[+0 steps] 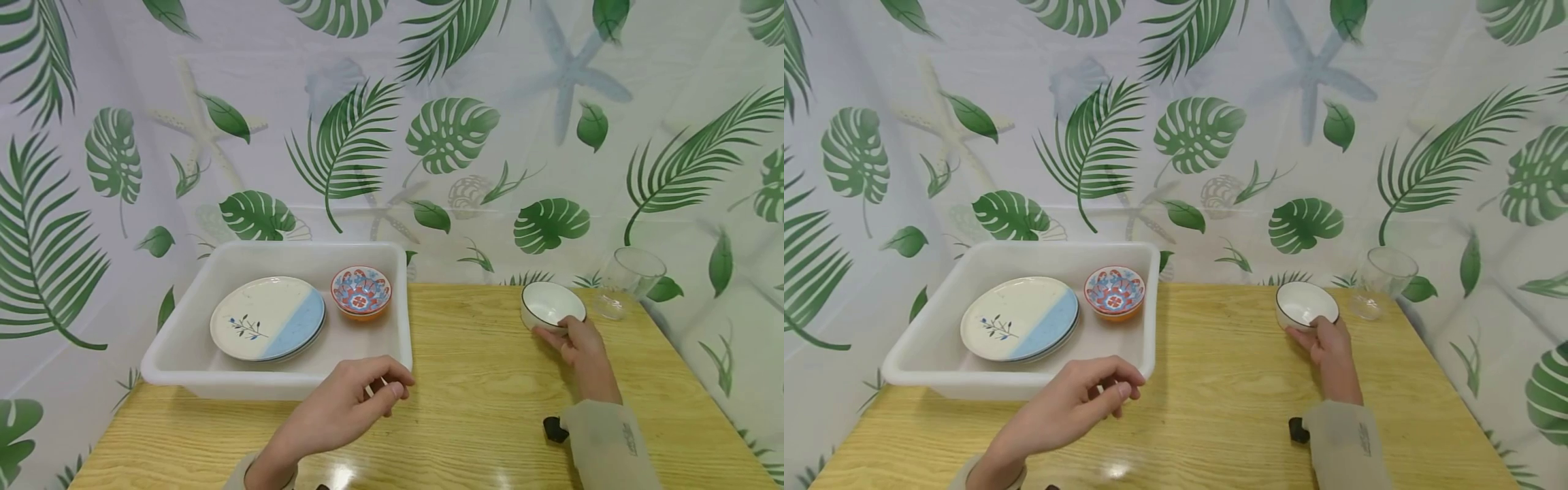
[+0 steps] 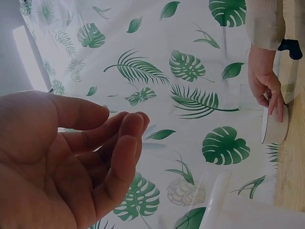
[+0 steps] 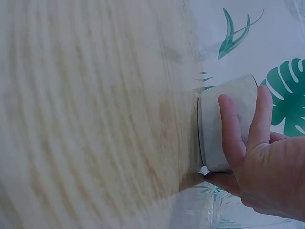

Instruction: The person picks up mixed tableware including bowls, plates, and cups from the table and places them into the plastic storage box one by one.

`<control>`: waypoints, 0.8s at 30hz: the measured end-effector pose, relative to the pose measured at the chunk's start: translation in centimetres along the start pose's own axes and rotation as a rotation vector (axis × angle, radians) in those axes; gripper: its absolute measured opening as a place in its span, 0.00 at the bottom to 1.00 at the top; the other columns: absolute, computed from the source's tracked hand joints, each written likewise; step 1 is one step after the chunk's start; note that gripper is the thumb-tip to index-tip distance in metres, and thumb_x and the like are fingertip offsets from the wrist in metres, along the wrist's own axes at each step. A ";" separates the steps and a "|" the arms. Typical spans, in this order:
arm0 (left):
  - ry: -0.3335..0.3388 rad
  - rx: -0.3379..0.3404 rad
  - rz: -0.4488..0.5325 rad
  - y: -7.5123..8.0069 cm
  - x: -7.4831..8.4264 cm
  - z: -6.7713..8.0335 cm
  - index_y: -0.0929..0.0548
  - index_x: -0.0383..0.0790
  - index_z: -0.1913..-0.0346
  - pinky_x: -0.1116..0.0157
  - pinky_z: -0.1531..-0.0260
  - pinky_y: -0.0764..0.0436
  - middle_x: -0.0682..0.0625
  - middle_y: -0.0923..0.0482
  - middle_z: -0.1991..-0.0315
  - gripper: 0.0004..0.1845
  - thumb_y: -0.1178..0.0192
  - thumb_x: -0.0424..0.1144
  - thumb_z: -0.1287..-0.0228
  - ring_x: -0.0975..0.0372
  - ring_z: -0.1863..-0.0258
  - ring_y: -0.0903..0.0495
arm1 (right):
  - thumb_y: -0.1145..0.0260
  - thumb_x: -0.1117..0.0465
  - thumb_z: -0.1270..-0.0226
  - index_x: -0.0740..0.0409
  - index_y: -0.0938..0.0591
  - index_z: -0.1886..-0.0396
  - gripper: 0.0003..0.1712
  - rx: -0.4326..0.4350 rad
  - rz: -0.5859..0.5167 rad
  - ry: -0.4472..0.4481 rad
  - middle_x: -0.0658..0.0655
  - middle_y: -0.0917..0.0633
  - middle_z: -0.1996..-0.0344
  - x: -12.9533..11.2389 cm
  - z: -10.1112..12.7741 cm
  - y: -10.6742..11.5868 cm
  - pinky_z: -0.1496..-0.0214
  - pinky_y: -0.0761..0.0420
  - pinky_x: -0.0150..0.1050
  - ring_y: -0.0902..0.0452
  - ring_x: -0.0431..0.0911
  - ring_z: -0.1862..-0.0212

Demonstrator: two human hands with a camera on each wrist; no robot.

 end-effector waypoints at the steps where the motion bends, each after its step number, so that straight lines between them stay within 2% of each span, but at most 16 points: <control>1: -0.002 0.002 0.000 0.0 -0.1 0.0 0.16 0.43 0.53 0.69 0.70 0.18 0.53 0.17 0.62 0.09 0.47 0.32 0.26 0.70 0.71 0.21 | 0.62 0.75 0.29 0.26 0.74 0.24 0.51 -0.012 0.001 -0.001 0.50 0.73 0.22 0.1 0.1 0.1 0.40 0.24 0.43 0.57 0.55 0.23; 6: 0.024 0.015 -0.005 0.2 -0.7 -0.4 0.16 0.43 0.53 0.68 0.71 0.19 0.51 0.17 0.62 0.09 0.47 0.33 0.26 0.69 0.71 0.20 | 0.63 0.75 0.28 0.27 0.75 0.25 0.51 -0.068 0.007 -0.013 0.48 0.74 0.23 0.3 0.7 0.4 0.39 0.24 0.43 0.58 0.54 0.23; 7: 0.035 0.019 -0.007 0.3 -0.9 -0.5 0.16 0.42 0.52 0.68 0.71 0.19 0.51 0.16 0.62 0.09 0.47 0.33 0.26 0.68 0.71 0.20 | 0.63 0.75 0.28 0.27 0.76 0.25 0.51 -0.077 0.010 -0.014 0.48 0.74 0.23 0.3 0.7 0.5 0.38 0.24 0.43 0.51 0.57 0.24; 9: 0.060 0.026 -0.012 0.5 -1.3 -0.7 0.16 0.42 0.52 0.68 0.71 0.19 0.52 0.16 0.62 0.09 0.47 0.34 0.26 0.68 0.71 0.20 | 0.63 0.75 0.28 0.27 0.76 0.25 0.51 -0.087 0.020 -0.018 0.49 0.74 0.23 0.5 1.0 0.7 0.39 0.24 0.43 0.33 0.61 0.33; 11: 0.081 0.030 -0.012 0.6 -1.7 -0.9 0.17 0.41 0.52 0.67 0.71 0.19 0.51 0.16 0.62 0.09 0.47 0.34 0.26 0.67 0.71 0.19 | 0.62 0.76 0.28 0.27 0.76 0.25 0.52 -0.093 0.016 -0.022 0.49 0.74 0.23 0.6 1.2 0.9 0.39 0.24 0.43 0.19 0.61 0.48; 12: 0.093 0.032 -0.010 0.7 -1.8 -1.0 0.17 0.40 0.51 0.67 0.71 0.19 0.50 0.16 0.61 0.09 0.47 0.35 0.25 0.66 0.71 0.19 | 0.62 0.76 0.28 0.27 0.76 0.25 0.52 -0.096 0.014 -0.025 0.49 0.74 0.23 0.7 1.4 0.9 0.39 0.23 0.43 0.16 0.58 0.56; 13: 0.101 0.035 -0.009 0.7 -2.0 -1.0 0.17 0.40 0.51 0.67 0.71 0.19 0.50 0.16 0.61 0.10 0.47 0.35 0.25 0.65 0.71 0.19 | 0.62 0.76 0.28 0.28 0.76 0.25 0.52 -0.101 0.013 -0.026 0.49 0.74 0.23 0.8 1.5 1.0 0.39 0.23 0.43 0.15 0.56 0.63; 14: 0.110 0.037 -0.007 0.7 -2.2 -1.1 0.17 0.39 0.51 0.67 0.71 0.20 0.49 0.16 0.61 0.10 0.47 0.35 0.25 0.65 0.71 0.19 | 0.62 0.76 0.28 0.29 0.77 0.25 0.52 -0.106 0.018 -0.028 0.50 0.74 0.23 1.0 1.7 1.0 0.39 0.23 0.43 0.14 0.56 0.65; 19: 0.129 0.057 0.002 1.0 -3.0 -1.3 0.18 0.36 0.51 0.67 0.71 0.20 0.46 0.16 0.61 0.10 0.48 0.34 0.25 0.63 0.71 0.19 | 0.62 0.74 0.27 0.33 0.77 0.24 0.49 -0.150 0.103 0.018 0.55 0.74 0.23 1.3 2.5 0.7 0.40 0.22 0.42 0.14 0.53 0.62; 24: 0.157 0.084 0.011 1.2 -3.6 -1.6 0.18 0.36 0.50 0.67 0.71 0.20 0.46 0.16 0.60 0.10 0.48 0.33 0.26 0.62 0.71 0.19 | 0.62 0.73 0.28 0.36 0.70 0.21 0.47 -0.196 0.239 0.107 0.59 0.71 0.22 1.5 3.6 -0.7 0.45 0.19 0.43 0.15 0.48 0.62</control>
Point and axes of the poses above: each hand's wrist, its own z-axis away from the middle knuckle, its own y-axis out of the back of the hand, x = y × z, the point moved 5 cm from there along -z, towards the middle knuckle
